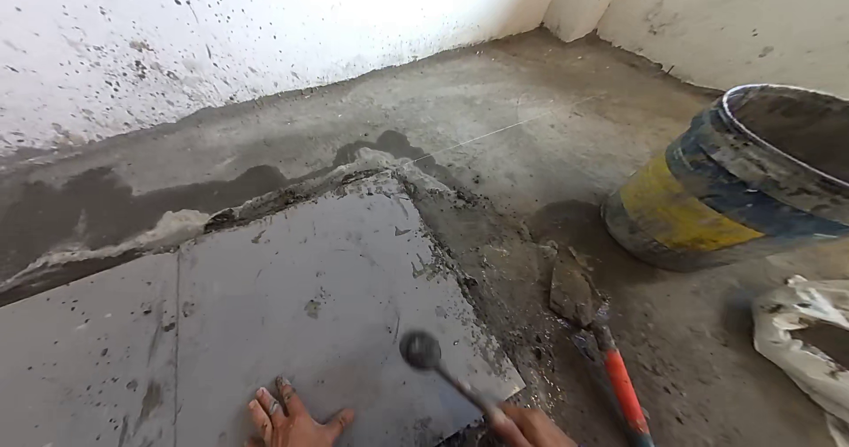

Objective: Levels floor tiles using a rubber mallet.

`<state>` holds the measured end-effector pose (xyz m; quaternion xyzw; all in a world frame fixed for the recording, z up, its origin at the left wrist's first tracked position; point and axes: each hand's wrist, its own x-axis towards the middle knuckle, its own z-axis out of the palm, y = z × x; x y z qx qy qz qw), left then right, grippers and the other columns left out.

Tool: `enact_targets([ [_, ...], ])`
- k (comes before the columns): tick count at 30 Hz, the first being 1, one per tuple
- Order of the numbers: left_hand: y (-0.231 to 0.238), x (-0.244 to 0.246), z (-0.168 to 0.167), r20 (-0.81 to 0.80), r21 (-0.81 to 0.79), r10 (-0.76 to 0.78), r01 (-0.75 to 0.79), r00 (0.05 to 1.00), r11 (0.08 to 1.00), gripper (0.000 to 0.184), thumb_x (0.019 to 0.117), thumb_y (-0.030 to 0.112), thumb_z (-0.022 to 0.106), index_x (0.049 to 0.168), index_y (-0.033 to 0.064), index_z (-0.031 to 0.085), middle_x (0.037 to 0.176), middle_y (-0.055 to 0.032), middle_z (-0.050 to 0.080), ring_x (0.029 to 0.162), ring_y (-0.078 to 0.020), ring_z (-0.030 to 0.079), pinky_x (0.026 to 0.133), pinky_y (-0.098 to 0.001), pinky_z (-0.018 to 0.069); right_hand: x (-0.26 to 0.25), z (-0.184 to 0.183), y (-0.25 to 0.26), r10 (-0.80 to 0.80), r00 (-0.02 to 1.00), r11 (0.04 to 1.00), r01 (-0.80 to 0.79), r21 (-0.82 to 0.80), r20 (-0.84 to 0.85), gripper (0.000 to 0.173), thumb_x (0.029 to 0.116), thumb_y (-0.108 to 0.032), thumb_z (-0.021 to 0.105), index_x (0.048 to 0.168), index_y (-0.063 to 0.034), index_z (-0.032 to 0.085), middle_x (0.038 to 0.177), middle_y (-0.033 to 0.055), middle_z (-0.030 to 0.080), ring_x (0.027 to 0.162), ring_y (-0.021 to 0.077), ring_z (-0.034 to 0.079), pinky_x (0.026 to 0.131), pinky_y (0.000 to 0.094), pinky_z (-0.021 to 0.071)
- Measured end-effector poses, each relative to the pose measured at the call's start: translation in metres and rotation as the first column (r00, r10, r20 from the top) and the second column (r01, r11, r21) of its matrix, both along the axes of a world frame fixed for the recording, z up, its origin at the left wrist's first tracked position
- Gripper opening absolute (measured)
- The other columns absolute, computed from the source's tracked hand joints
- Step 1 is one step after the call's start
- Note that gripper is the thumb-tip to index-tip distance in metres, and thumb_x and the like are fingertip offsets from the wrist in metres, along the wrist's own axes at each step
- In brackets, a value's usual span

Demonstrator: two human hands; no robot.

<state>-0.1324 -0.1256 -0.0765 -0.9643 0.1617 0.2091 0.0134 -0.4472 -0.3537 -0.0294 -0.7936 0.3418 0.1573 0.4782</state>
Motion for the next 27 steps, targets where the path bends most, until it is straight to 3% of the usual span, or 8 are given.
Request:
enact_targets([
  [3, 0.006, -0.01, 0.0, -0.001, -0.04, -0.041, 0.041, 0.999, 0.998, 0.151, 0.0535, 0.09, 0.075, 0.163, -0.0006, 0.022, 0.169, -0.0316, 0.001, 0.155, -0.0542, 0.003, 0.117, -0.076, 0.0164, 0.061, 0.002, -0.041, -0.055, 0.996, 0.998, 0.057, 0.028, -0.067, 0.067, 0.1074, -0.057, 0.025, 0.106, -0.0036, 0.067, 0.087, 0.0156, 0.066, 0.082, 0.0313, 0.068, 0.078, 0.0546, 0.055],
  [5, 0.008, -0.018, 0.004, 0.004, -0.051, -0.112, 0.112, 0.994, 0.992, 0.145, 0.0549, 0.087, 0.077, 0.162, 0.0022, 0.028, 0.17, -0.0294, 0.002, 0.156, -0.0532, 0.003, 0.116, -0.0782, 0.0149, 0.08, -0.001, -0.048, -0.03, 1.0, 0.999, 0.03, -0.032, -0.003, 0.064, 0.1061, -0.059, 0.026, 0.101, -0.0078, 0.064, 0.079, 0.01, 0.062, 0.075, 0.0266, 0.065, 0.07, 0.0501, 0.054],
  [7, 0.017, -0.027, 0.012, -0.026, -0.029, -0.124, 0.123, 0.992, 0.992, 0.141, 0.0545, 0.082, 0.082, 0.163, 0.0084, 0.029, 0.172, -0.0243, 0.002, 0.156, -0.0515, 0.001, 0.115, -0.0798, 0.0134, 0.07, -0.008, -0.03, 0.074, 0.996, 0.996, -0.072, -0.049, 0.038, 0.063, 0.1057, -0.059, 0.028, 0.1, -0.0069, 0.063, 0.074, 0.0094, 0.06, 0.07, 0.0258, 0.065, 0.066, 0.049, 0.054],
  [10, 0.037, -0.014, 0.014, -0.032, 0.007, -0.05, 0.05, 0.998, 0.999, 0.14, 0.0532, 0.077, 0.087, 0.165, 0.018, 0.026, 0.173, -0.021, 0.001, 0.157, -0.0509, 0.0, 0.115, -0.0808, 0.0123, 0.044, -0.012, -0.009, 0.325, 0.942, 0.944, -0.329, -0.029, -0.085, 0.066, 0.1062, -0.061, 0.032, 0.103, -0.0034, 0.063, 0.076, 0.0162, 0.065, 0.075, 0.0358, 0.069, 0.07, 0.0583, 0.0559],
  [13, 0.06, -0.005, 0.014, -0.027, 0.029, 0.018, -0.017, 0.999, 0.999, 0.139, 0.0544, 0.074, 0.089, 0.165, 0.0193, 0.025, 0.173, -0.0215, -0.001, 0.156, -0.0522, -0.001, 0.114, -0.0823, 0.0126, 0.012, -0.01, 0.013, 0.455, 0.886, 0.887, -0.46, -0.045, -0.091, 0.066, 0.1054, -0.062, 0.032, 0.105, -0.0038, 0.063, 0.075, 0.0176, 0.066, 0.075, 0.039, 0.071, 0.068, 0.0607, 0.0562],
  [16, 0.065, -0.005, 0.013, -0.023, 0.049, 0.054, -0.052, 0.998, 0.997, 0.138, 0.055, 0.075, 0.087, 0.165, 0.0195, 0.025, 0.173, -0.0195, -0.001, 0.157, -0.0504, -0.001, 0.114, -0.0808, 0.0142, 0.005, -0.006, 0.02, 0.54, 0.814, 0.836, -0.549, 0.021, -0.215, 0.067, 0.1052, -0.064, 0.031, 0.109, -0.0045, 0.062, 0.082, 0.0199, 0.069, 0.084, 0.0421, 0.072, 0.075, 0.0638, 0.0557],
  [21, 0.061, -0.004, 0.015, -0.041, 0.076, 0.057, -0.054, 0.998, 0.996, 0.14, 0.0556, 0.077, 0.086, 0.166, 0.0204, 0.022, 0.174, -0.0172, -0.004, 0.158, -0.0473, -0.006, 0.116, -0.0798, 0.0113, -0.003, -0.011, 0.02, 0.496, 0.835, 0.864, -0.502, 0.038, -0.24, 0.07, 0.1038, -0.067, 0.03, 0.106, -0.0054, 0.063, 0.08, 0.0188, 0.068, 0.083, 0.041, 0.072, 0.073, 0.0632, 0.0555],
  [27, 0.032, -0.006, 0.027, -0.075, 0.027, 0.021, -0.019, 0.997, 0.999, 0.135, 0.0601, 0.078, 0.083, 0.164, 0.0111, 0.028, 0.172, -0.0217, -0.004, 0.157, -0.0492, -0.003, 0.117, -0.0776, 0.0129, 0.033, 0.006, -0.012, 0.241, 0.966, 0.967, -0.231, 0.111, -0.092, 0.064, 0.1052, -0.06, 0.037, 0.096, -0.0035, 0.065, 0.077, 0.014, 0.063, 0.075, 0.0306, 0.066, 0.072, 0.0541, 0.0531],
])
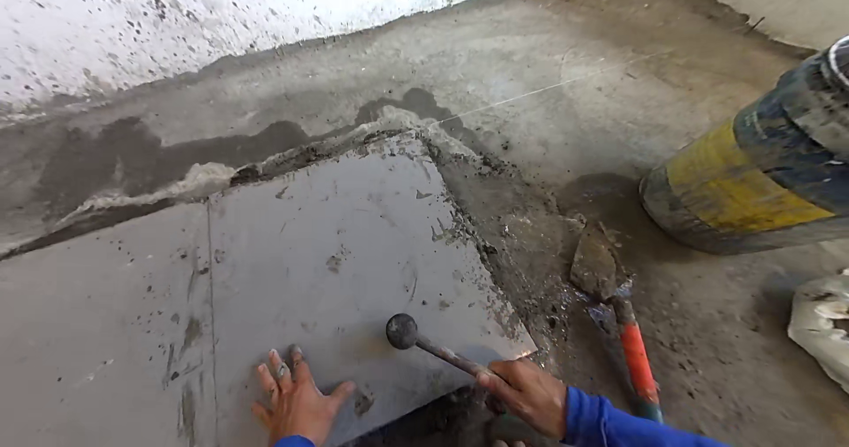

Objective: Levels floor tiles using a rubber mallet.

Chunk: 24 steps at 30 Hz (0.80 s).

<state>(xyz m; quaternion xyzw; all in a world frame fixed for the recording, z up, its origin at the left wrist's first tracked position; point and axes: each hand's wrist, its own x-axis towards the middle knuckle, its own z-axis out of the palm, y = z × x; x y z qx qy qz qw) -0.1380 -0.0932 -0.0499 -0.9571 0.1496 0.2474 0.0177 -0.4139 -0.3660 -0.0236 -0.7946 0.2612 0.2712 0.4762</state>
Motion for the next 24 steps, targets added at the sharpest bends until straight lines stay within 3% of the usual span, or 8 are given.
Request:
enact_targets([
  [4, -0.07, -0.002, 0.01, -0.003, -0.09, -0.112, 0.111, 0.994, 0.99, 0.128, 0.063, 0.08, 0.079, 0.164, 0.0192, 0.029, 0.172, -0.0237, 0.001, 0.156, -0.0526, -0.002, 0.117, -0.0792, 0.0093, 0.076, -0.001, -0.036, -0.306, 0.905, 0.95, 0.313, 0.027, 0.296, 0.067, 0.1042, -0.062, 0.027, 0.098, -0.0086, 0.067, 0.069, 0.0052, 0.057, 0.061, 0.0206, 0.058, 0.059, 0.0437, 0.051],
  [7, -0.121, 0.005, 0.008, 0.016, 0.032, -0.189, 0.189, 0.982, 0.982, 0.134, 0.0577, 0.085, 0.078, 0.166, 0.0283, 0.023, 0.173, -0.0191, -0.001, 0.157, -0.0491, -0.004, 0.116, -0.0789, 0.0074, 0.156, -0.008, -0.087, -0.404, 0.89, 0.909, 0.417, -0.019, 0.211, 0.063, 0.1104, -0.05, 0.025, 0.117, -0.0027, 0.066, 0.087, 0.0153, 0.064, 0.078, 0.0299, 0.064, 0.077, 0.0514, 0.0537],
  [9, -0.136, 0.011, 0.004, 0.012, 0.097, -0.208, 0.205, 0.978, 0.974, 0.137, 0.0556, 0.084, 0.08, 0.166, 0.0251, 0.023, 0.173, -0.0198, -0.002, 0.157, -0.049, -0.003, 0.115, -0.0806, 0.0088, 0.197, -0.007, -0.115, -0.468, 0.847, 0.863, 0.499, -0.077, 0.253, 0.056, 0.1112, -0.046, 0.032, 0.111, -0.0028, 0.067, 0.085, 0.016, 0.065, 0.079, 0.0315, 0.065, 0.077, 0.0534, 0.0534],
  [12, -0.134, 0.013, 0.0, 0.013, 0.108, -0.225, 0.223, 0.974, 0.969, 0.14, 0.0549, 0.085, 0.079, 0.166, 0.0217, 0.023, 0.172, -0.0226, 0.0, 0.156, -0.0514, 0.0, 0.113, -0.082, 0.0116, 0.236, -0.017, -0.14, -0.504, 0.806, 0.815, 0.563, -0.139, 0.31, 0.059, 0.1114, -0.048, 0.028, 0.11, -0.0027, 0.065, 0.087, 0.0189, 0.067, 0.081, 0.0352, 0.068, 0.075, 0.0571, 0.0558],
  [16, -0.137, 0.013, 0.006, -0.013, 0.094, -0.232, 0.232, 0.973, 0.968, 0.138, 0.0578, 0.081, 0.08, 0.166, 0.0161, 0.024, 0.174, -0.0178, 0.002, 0.157, -0.0495, -0.002, 0.114, -0.0813, 0.0077, 0.264, -0.026, -0.166, -0.565, 0.769, 0.766, 0.623, -0.157, 0.299, 0.064, 0.1108, -0.049, 0.029, 0.1, 0.0006, 0.068, 0.089, 0.0236, 0.068, 0.086, 0.0404, 0.068, 0.075, 0.0623, 0.0529],
  [19, -0.136, 0.012, 0.001, 0.02, 0.095, -0.242, 0.239, 0.97, 0.966, 0.138, 0.0562, 0.082, 0.08, 0.164, 0.0135, 0.028, 0.173, -0.0186, 0.006, 0.157, -0.0503, 0.002, 0.114, -0.0813, 0.0089, 0.268, -0.033, -0.176, -0.546, 0.8, 0.783, 0.593, -0.188, 0.247, 0.065, 0.1114, -0.048, 0.026, 0.104, 0.0009, 0.069, 0.095, 0.0246, 0.069, 0.093, 0.0414, 0.069, 0.082, 0.0631, 0.0531],
  [21, -0.136, 0.013, 0.0, 0.029, 0.092, -0.25, 0.247, 0.968, 0.965, 0.138, 0.0563, 0.082, 0.08, 0.164, 0.0132, 0.028, 0.173, -0.0198, 0.006, 0.157, -0.0504, 0.002, 0.113, -0.0814, 0.0093, 0.266, -0.033, -0.177, -0.573, 0.768, 0.751, 0.632, -0.192, 0.286, 0.065, 0.1113, -0.049, 0.027, 0.1, -0.0002, 0.069, 0.088, 0.0229, 0.067, 0.085, 0.0401, 0.068, 0.075, 0.062, 0.0524],
  [24, -0.133, 0.011, 0.0, 0.007, 0.089, -0.228, 0.226, 0.974, 0.97, 0.139, 0.0559, 0.083, 0.08, 0.165, 0.015, 0.026, 0.173, -0.0198, 0.004, 0.157, -0.0502, 0.002, 0.113, -0.0817, 0.0094, 0.266, -0.036, -0.176, -0.594, 0.763, 0.741, 0.643, -0.197, 0.257, 0.064, 0.1115, -0.048, 0.028, 0.102, -0.0005, 0.069, 0.09, 0.0233, 0.068, 0.087, 0.0403, 0.068, 0.077, 0.0629, 0.0529],
])
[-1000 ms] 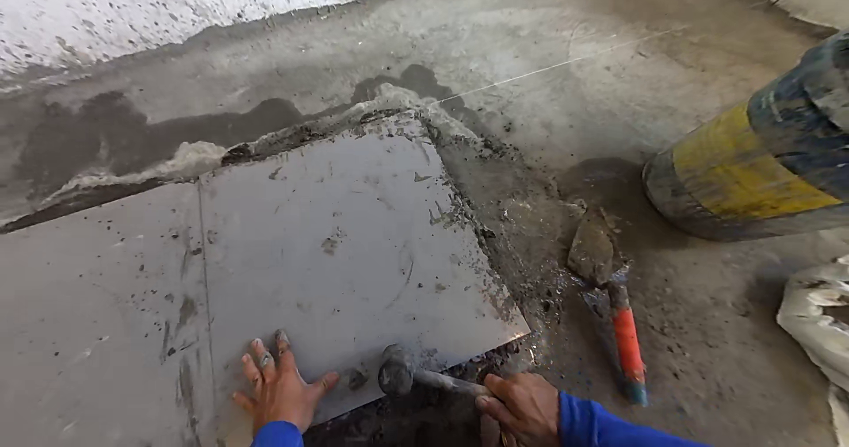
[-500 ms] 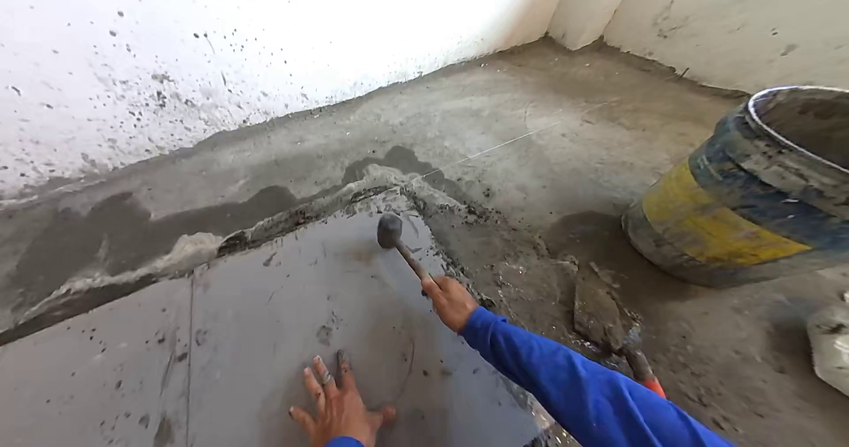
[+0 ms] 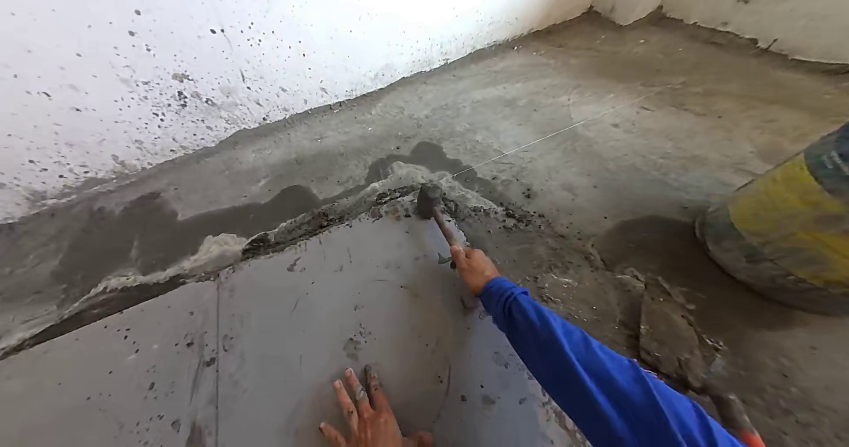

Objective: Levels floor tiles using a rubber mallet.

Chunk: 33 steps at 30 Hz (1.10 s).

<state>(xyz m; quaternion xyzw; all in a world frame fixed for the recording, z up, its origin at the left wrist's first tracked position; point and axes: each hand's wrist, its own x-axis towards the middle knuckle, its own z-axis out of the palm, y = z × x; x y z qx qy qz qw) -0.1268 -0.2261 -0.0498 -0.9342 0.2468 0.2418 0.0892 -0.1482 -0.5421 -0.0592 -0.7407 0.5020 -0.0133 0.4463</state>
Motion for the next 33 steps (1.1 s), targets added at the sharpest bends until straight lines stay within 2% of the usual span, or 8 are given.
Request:
enact_targets([
  [8, 0.033, 0.022, -0.009, 0.013, -0.137, 0.017, -0.015, 1.0, 0.99, 0.133, 0.0598, 0.089, 0.071, 0.163, 0.0153, 0.031, 0.173, -0.0189, 0.007, 0.158, -0.0462, 0.004, 0.117, -0.0779, 0.0068, 0.028, 0.017, 0.054, 0.222, 0.975, 0.974, -0.222, -0.045, -0.014, 0.059, 0.1117, -0.047, 0.03, 0.099, -0.0029, 0.067, 0.083, 0.0172, 0.065, 0.081, 0.0346, 0.066, 0.075, 0.0569, 0.053],
  [11, 0.1, 0.053, -0.019, 0.102, -0.149, 0.175, -0.159, 0.979, 0.976, 0.123, 0.0728, 0.092, 0.056, 0.162, 0.0106, 0.033, 0.173, -0.0171, 0.013, 0.158, -0.0469, 0.007, 0.117, -0.0793, 0.0063, 0.061, 0.013, 0.081, 0.327, 0.945, 0.944, -0.326, 0.04, -0.019, 0.061, 0.1117, -0.047, 0.03, 0.104, -0.0007, 0.069, 0.091, 0.0203, 0.067, 0.089, 0.0363, 0.067, 0.081, 0.0581, 0.0526],
  [14, 0.177, 0.093, -0.026, 0.163, -0.095, 0.273, -0.261, 0.948, 0.961, 0.102, 0.0902, 0.08, 0.045, 0.162, 0.0095, 0.032, 0.172, -0.0192, 0.014, 0.157, -0.0504, 0.007, 0.116, -0.0804, 0.003, 0.086, 0.018, 0.105, 0.357, 0.934, 0.934, -0.357, -0.009, 0.022, 0.061, 0.1112, -0.049, 0.03, 0.097, -0.0034, 0.068, 0.081, 0.0164, 0.065, 0.079, 0.0333, 0.066, 0.073, 0.0556, 0.0532],
  [18, 0.233, 0.118, -0.021, 0.149, -0.031, 0.311, -0.31, 0.939, 0.95, 0.096, 0.0906, 0.079, 0.048, 0.162, 0.016, 0.035, 0.173, -0.019, 0.009, 0.157, -0.0495, 0.003, 0.115, -0.0817, 0.003, 0.115, 0.015, 0.13, 0.396, 0.918, 0.917, -0.394, 0.06, -0.017, 0.062, 0.111, -0.05, 0.03, 0.098, -0.0028, 0.069, 0.083, 0.0169, 0.065, 0.08, 0.0332, 0.065, 0.075, 0.0556, 0.0518],
  [21, 0.231, 0.126, -0.015, 0.165, -0.067, 0.269, -0.262, 0.949, 0.963, 0.095, 0.0883, 0.076, 0.057, 0.158, 0.013, 0.044, 0.173, -0.0173, 0.009, 0.157, -0.0507, 0.002, 0.114, -0.0827, 0.0038, 0.129, 0.012, 0.159, 0.428, 0.904, 0.904, -0.428, -0.01, 0.007, 0.061, 0.1113, -0.049, 0.028, 0.096, -0.0037, 0.066, 0.082, 0.016, 0.064, 0.081, 0.033, 0.067, 0.074, 0.0551, 0.0534],
  [26, 0.204, 0.157, 0.009, 0.048, -0.077, 0.162, -0.158, 0.986, 0.985, 0.102, 0.0786, 0.063, 0.079, 0.161, 0.0201, 0.037, 0.175, -0.0104, 0.003, 0.157, -0.0488, -0.003, 0.115, -0.0817, 0.0063, 0.159, 0.01, 0.195, 0.469, 0.883, 0.883, -0.469, 0.013, 0.024, 0.061, 0.1112, -0.049, 0.028, 0.099, -0.0032, 0.067, 0.087, 0.0167, 0.066, 0.085, 0.033, 0.067, 0.077, 0.0547, 0.0538],
  [29, 0.173, 0.201, 0.017, -0.068, -0.037, 0.139, -0.142, 0.988, 0.989, 0.099, 0.0845, 0.073, 0.067, 0.164, 0.0263, 0.029, 0.175, 0.002, 0.0, 0.159, -0.0397, -0.008, 0.118, -0.0776, 0.0026, 0.178, 0.014, 0.214, 0.506, 0.862, 0.858, -0.504, 0.1, 0.004, 0.063, 0.1118, -0.048, 0.027, 0.105, -0.0006, 0.068, 0.094, 0.0195, 0.067, 0.091, 0.0344, 0.067, 0.082, 0.0557, 0.0524],
  [33, 0.138, 0.261, 0.006, 0.009, -0.063, 0.171, -0.17, 0.985, 0.983, 0.085, 0.0965, 0.075, 0.042, 0.164, 0.0252, 0.029, 0.175, -0.0022, 0.005, 0.16, -0.0396, -0.004, 0.118, -0.0784, 0.0015, 0.206, 0.027, 0.236, 0.539, 0.843, 0.842, -0.538, 0.038, -0.006, 0.058, 0.1114, -0.048, 0.029, 0.099, -0.0041, 0.065, 0.086, 0.0152, 0.065, 0.083, 0.0309, 0.067, 0.076, 0.0522, 0.054],
])
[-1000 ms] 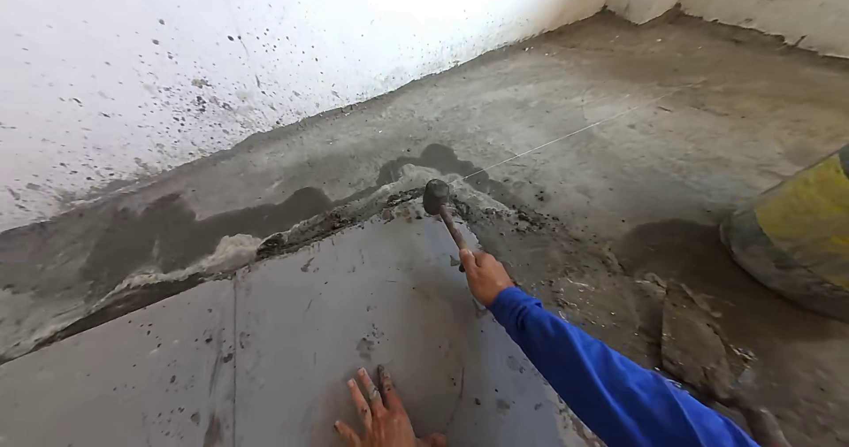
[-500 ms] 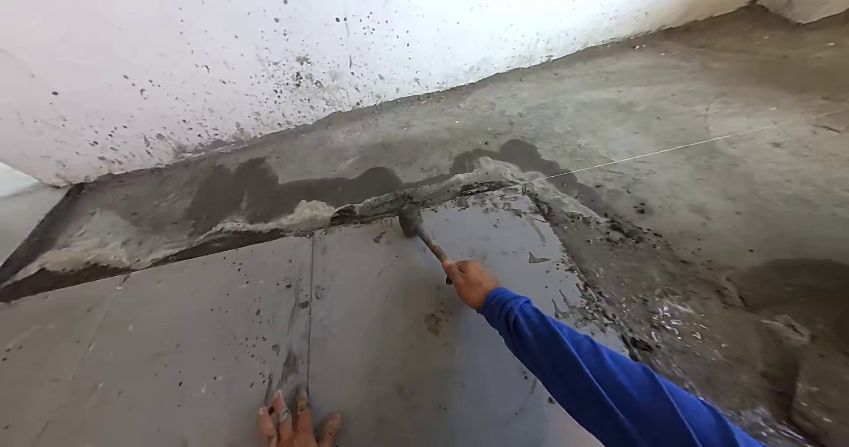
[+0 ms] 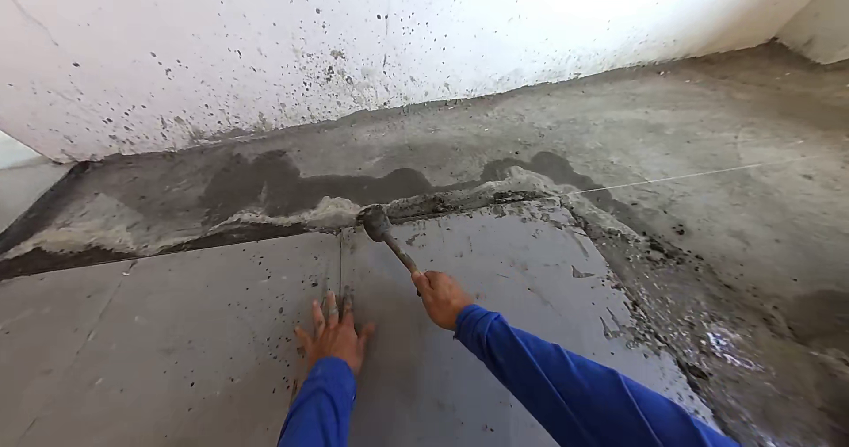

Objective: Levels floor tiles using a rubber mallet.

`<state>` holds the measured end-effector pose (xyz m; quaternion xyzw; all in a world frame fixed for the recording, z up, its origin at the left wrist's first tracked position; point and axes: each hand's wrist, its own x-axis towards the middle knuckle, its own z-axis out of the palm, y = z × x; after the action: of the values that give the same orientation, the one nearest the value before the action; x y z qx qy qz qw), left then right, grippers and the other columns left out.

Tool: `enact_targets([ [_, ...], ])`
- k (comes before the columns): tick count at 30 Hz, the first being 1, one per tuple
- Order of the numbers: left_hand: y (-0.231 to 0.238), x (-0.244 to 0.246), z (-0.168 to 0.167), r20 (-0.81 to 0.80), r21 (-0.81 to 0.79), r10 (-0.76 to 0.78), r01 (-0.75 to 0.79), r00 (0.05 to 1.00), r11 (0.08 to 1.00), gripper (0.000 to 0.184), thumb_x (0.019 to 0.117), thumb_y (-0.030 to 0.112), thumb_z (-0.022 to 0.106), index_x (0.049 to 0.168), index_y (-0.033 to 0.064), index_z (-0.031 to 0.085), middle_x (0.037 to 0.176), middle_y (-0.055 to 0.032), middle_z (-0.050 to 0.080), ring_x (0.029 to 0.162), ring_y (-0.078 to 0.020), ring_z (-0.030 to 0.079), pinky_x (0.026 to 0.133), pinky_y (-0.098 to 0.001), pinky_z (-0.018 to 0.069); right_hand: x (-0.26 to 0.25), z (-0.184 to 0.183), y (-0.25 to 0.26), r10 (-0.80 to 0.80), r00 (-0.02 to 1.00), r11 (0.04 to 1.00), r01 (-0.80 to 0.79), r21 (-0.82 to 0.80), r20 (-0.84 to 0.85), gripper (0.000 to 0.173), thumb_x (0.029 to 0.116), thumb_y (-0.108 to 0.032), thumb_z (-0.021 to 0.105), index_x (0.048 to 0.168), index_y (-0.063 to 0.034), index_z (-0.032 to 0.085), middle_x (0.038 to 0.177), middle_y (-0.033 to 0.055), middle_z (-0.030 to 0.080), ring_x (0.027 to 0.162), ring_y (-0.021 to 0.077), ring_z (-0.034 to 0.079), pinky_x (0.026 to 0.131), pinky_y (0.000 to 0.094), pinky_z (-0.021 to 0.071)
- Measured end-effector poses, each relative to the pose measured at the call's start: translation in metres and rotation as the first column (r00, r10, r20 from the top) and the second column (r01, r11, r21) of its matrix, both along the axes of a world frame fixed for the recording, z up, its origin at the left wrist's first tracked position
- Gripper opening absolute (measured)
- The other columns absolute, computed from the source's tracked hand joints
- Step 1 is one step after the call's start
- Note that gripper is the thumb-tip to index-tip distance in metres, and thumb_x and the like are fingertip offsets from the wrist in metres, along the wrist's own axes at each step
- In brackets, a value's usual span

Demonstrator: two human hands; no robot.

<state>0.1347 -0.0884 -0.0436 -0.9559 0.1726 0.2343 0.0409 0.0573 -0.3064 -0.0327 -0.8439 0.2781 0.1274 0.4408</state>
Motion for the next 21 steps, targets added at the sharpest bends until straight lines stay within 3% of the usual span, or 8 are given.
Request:
enact_targets([
  [4, -0.011, 0.026, -0.005, 0.003, 0.041, 0.012, -0.012, 1.0, 0.999, 0.097, 0.0876, 0.078, 0.057, 0.163, 0.0238, 0.031, 0.175, -0.0077, 0.002, 0.159, -0.0434, -0.007, 0.114, -0.0826, -0.0008, 0.015, 0.004, 0.011, -0.013, 0.998, 1.0, 0.014, 0.016, -0.059, 0.06, 0.1117, -0.048, 0.029, 0.102, -0.0021, 0.067, 0.088, 0.0172, 0.065, 0.084, 0.0323, 0.066, 0.076, 0.0532, 0.0532],
  [8, -0.015, 0.032, -0.003, 0.012, 0.094, -0.016, 0.015, 1.0, 0.995, 0.1, 0.086, 0.078, 0.059, 0.164, 0.0222, 0.03, 0.175, -0.0061, -0.001, 0.158, -0.0437, -0.01, 0.111, -0.0852, -0.0027, 0.01, -0.009, 0.022, -0.045, 0.999, 0.999, 0.045, 0.028, -0.023, 0.058, 0.1117, -0.047, 0.028, 0.102, -0.0042, 0.066, 0.086, 0.0138, 0.063, 0.083, 0.0286, 0.065, 0.077, 0.0502, 0.0532],
  [13, -0.014, 0.03, -0.005, 0.014, 0.11, -0.016, 0.014, 1.0, 0.994, 0.099, 0.0873, 0.077, 0.058, 0.165, 0.0242, 0.027, 0.175, -0.0051, 0.002, 0.158, -0.0448, -0.007, 0.109, -0.0871, -0.001, -0.002, -0.011, 0.031, -0.213, 0.976, 0.96, 0.199, 0.196, 0.052, 0.06, 0.1106, -0.048, 0.026, 0.099, -0.0053, 0.067, 0.071, 0.0066, 0.054, 0.061, 0.021, 0.055, 0.062, 0.0424, 0.0489],
  [16, -0.008, 0.03, -0.008, -0.007, 0.119, 0.0, 0.0, 1.0, 0.993, 0.1, 0.0862, 0.081, 0.055, 0.165, 0.0273, 0.025, 0.175, -0.0038, 0.002, 0.158, -0.0449, -0.008, 0.109, -0.0872, 0.0001, -0.011, -0.009, 0.029, -0.332, 0.939, 0.81, 0.332, 0.484, -0.087, 0.063, 0.1113, -0.053, 0.027, 0.109, -0.0033, 0.066, 0.057, 0.0007, 0.044, 0.04, 0.0127, 0.04, 0.04, 0.0306, 0.0398],
  [18, -0.006, 0.032, -0.009, 0.005, 0.111, -0.003, 0.002, 1.0, 0.994, 0.102, 0.0844, 0.082, 0.056, 0.165, 0.027, 0.025, 0.175, -0.0045, 0.001, 0.158, -0.045, -0.008, 0.109, -0.0873, 0.0017, -0.022, 0.002, 0.026, -0.445, 0.893, 0.667, 0.383, 0.639, -0.07, 0.059, 0.1122, -0.049, 0.027, 0.115, -0.0017, 0.063, 0.053, -0.0002, 0.041, 0.036, 0.0117, 0.038, 0.035, 0.0289, 0.0384],
  [21, -0.007, 0.033, -0.01, 0.009, 0.106, -0.018, 0.017, 1.0, 0.994, 0.105, 0.0851, 0.079, 0.059, 0.166, 0.022, 0.024, 0.175, -0.0069, -0.002, 0.158, -0.0451, -0.009, 0.11, -0.0861, 0.0034, -0.06, -0.016, 0.027, -0.665, 0.741, 0.59, 0.439, 0.678, 0.099, 0.056, 0.1103, -0.046, 0.026, 0.105, -0.0032, 0.061, 0.05, -0.0016, 0.039, 0.034, 0.0117, 0.037, 0.033, 0.0303, 0.0385],
])
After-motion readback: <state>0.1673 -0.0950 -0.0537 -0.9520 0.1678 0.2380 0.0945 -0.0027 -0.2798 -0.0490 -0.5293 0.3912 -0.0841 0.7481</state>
